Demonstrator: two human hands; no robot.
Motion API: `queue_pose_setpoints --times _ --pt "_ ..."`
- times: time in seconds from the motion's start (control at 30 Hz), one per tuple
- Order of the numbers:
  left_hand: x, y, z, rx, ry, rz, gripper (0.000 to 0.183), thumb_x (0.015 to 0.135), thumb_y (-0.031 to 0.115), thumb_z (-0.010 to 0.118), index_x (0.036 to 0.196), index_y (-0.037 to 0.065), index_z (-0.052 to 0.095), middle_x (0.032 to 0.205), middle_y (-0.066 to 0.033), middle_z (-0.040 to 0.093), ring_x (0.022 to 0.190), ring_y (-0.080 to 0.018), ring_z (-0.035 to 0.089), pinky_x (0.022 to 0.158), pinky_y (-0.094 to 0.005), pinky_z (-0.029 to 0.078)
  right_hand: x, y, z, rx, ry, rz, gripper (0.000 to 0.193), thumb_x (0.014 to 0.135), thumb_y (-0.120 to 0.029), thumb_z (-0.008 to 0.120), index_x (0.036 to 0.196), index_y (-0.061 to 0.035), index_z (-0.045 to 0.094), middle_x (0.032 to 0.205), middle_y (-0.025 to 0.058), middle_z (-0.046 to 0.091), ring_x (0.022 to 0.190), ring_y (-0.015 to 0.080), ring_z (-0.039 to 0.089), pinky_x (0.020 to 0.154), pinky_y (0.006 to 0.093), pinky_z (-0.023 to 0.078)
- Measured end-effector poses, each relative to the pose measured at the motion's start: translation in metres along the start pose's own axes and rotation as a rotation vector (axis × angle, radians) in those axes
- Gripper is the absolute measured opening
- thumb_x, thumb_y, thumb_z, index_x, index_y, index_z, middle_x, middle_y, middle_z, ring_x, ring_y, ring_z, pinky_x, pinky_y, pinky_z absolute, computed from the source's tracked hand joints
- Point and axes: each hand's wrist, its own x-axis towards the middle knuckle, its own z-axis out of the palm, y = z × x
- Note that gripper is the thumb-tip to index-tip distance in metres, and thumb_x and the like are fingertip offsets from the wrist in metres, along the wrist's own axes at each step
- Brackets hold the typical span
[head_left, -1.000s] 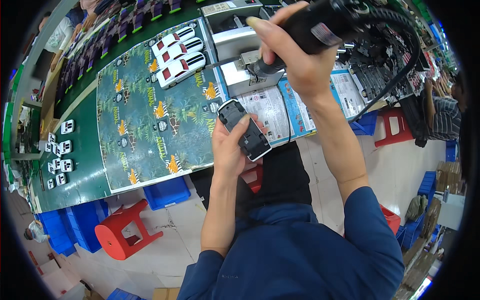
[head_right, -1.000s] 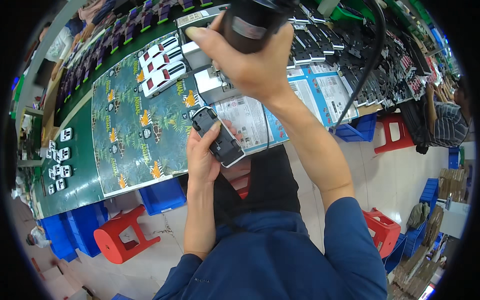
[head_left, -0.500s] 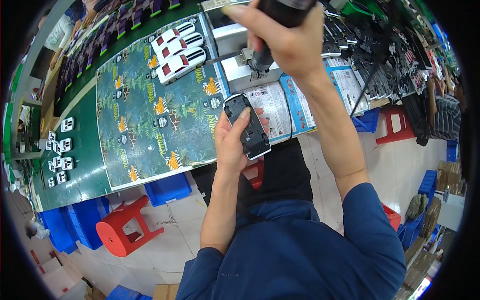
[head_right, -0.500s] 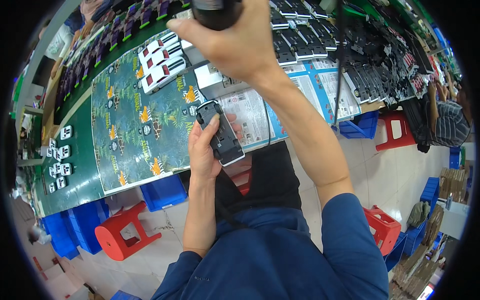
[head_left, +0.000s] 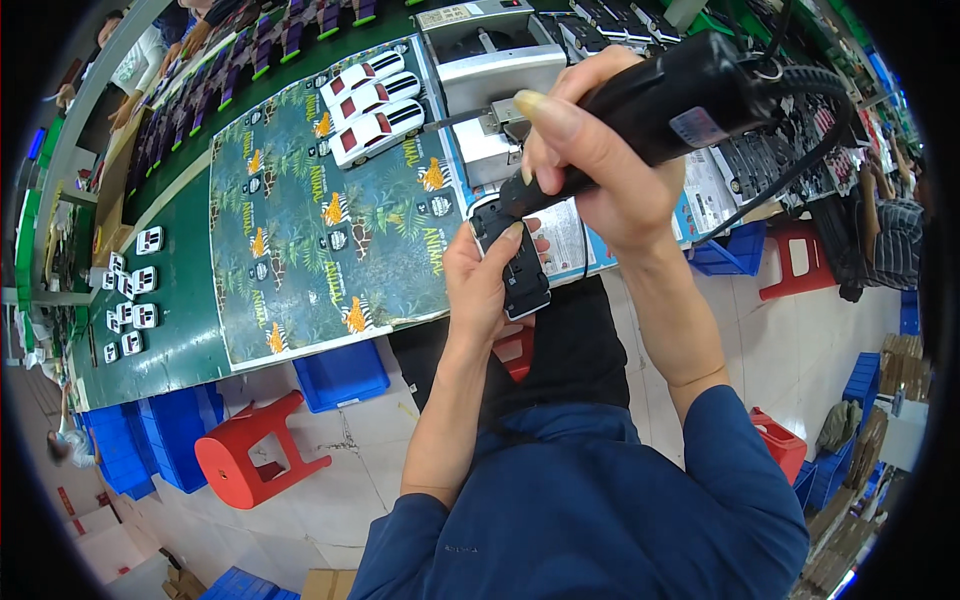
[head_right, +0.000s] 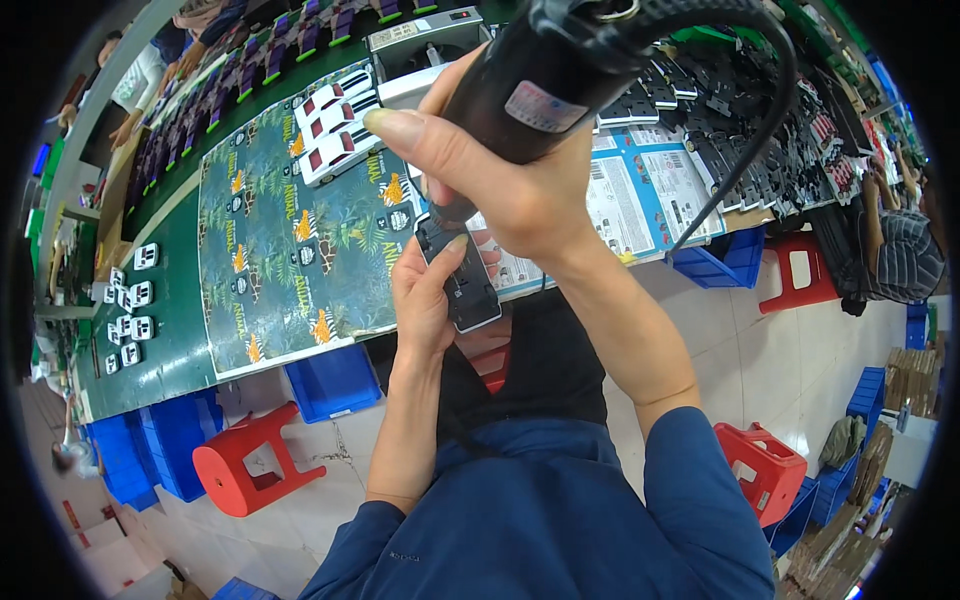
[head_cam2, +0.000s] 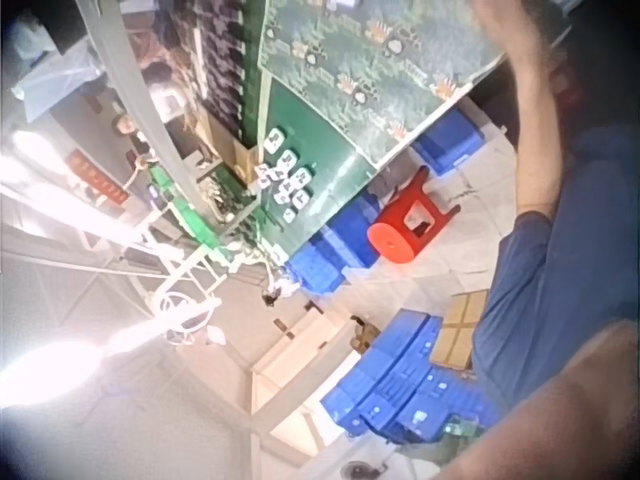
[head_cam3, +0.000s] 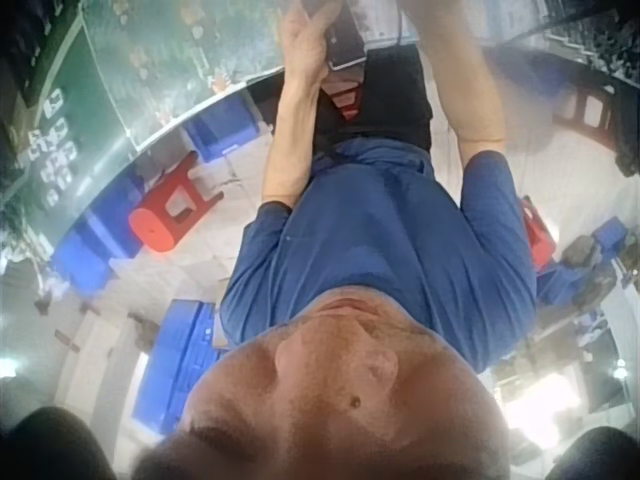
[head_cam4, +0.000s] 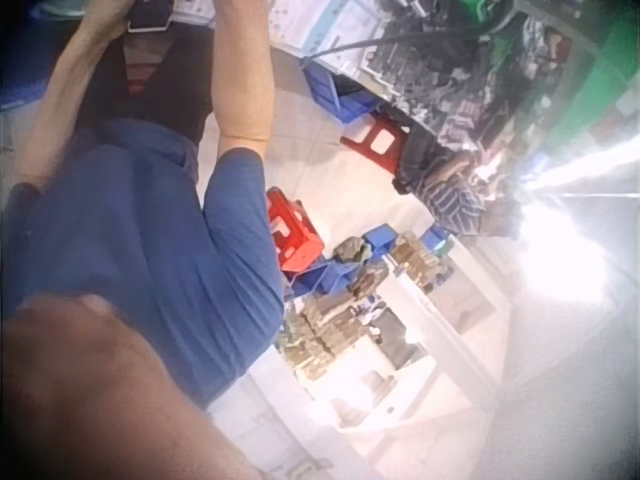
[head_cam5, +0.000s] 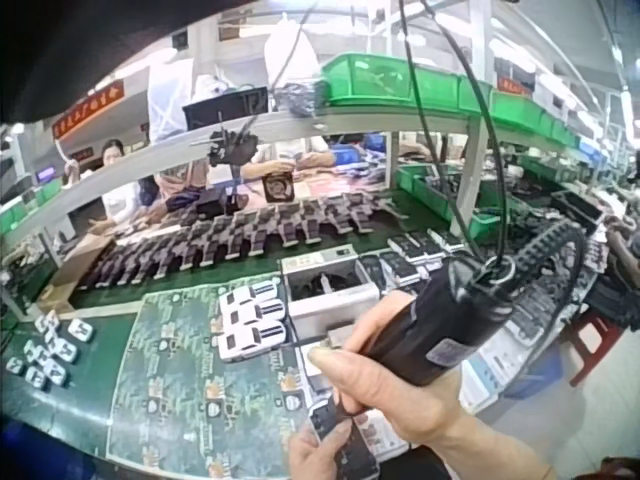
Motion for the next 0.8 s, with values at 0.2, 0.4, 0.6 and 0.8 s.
queue_pose_setpoints --times 0.2,0.4,0.6,0.8 --pt "-0.001 0.000 0.000 -0.012 0.005 -0.026 0.024 0.094 0.005 0.061 0.118 0.001 0.057 0.099 -0.0134 0.071 0.079 -0.0161 0.070 0.069 -0.0294 0.060 -0.008 0.015 0.004 0.023 0.029 0.027 0.013 0.089 -0.004 0.067 0.087 -0.0014 0.054 0.063 0.0059 0.055 0.049 0.0102 0.053 0.051 0.0251 0.047" --pt "0.001 0.002 -0.004 -0.048 -0.003 -0.036 0.026 0.092 0.003 0.062 0.117 0.001 0.058 0.097 -0.0128 0.070 0.079 -0.0158 0.069 0.069 -0.0285 0.059 -0.013 0.032 0.008 0.047 0.022 -0.047 0.020 0.083 -0.005 0.075 0.083 -0.0042 0.055 0.064 0.0036 0.058 0.049 0.0075 0.053 0.048 0.0218 0.044" --pt "0.001 0.004 -0.006 -0.051 0.004 -0.067 0.026 0.091 0.001 0.062 0.117 0.001 0.058 0.094 -0.0118 0.070 0.078 -0.0162 0.069 0.069 -0.0283 0.058 -0.013 0.037 0.010 0.110 0.050 -0.022 0.020 0.079 -0.006 0.080 0.081 -0.0043 0.060 0.063 0.0013 0.060 0.050 0.0052 0.055 0.046 0.0185 0.042" --pt "0.001 0.004 -0.005 -0.047 0.015 -0.073 0.026 0.090 0.001 0.061 0.116 0.000 0.058 0.095 -0.0122 0.070 0.078 -0.0160 0.069 0.068 -0.0285 0.059 -0.014 0.038 0.011 0.148 0.067 -0.007 0.020 0.080 -0.006 0.080 0.080 -0.0050 0.059 0.062 0.0009 0.059 0.048 0.0044 0.053 0.045 0.0186 0.042"
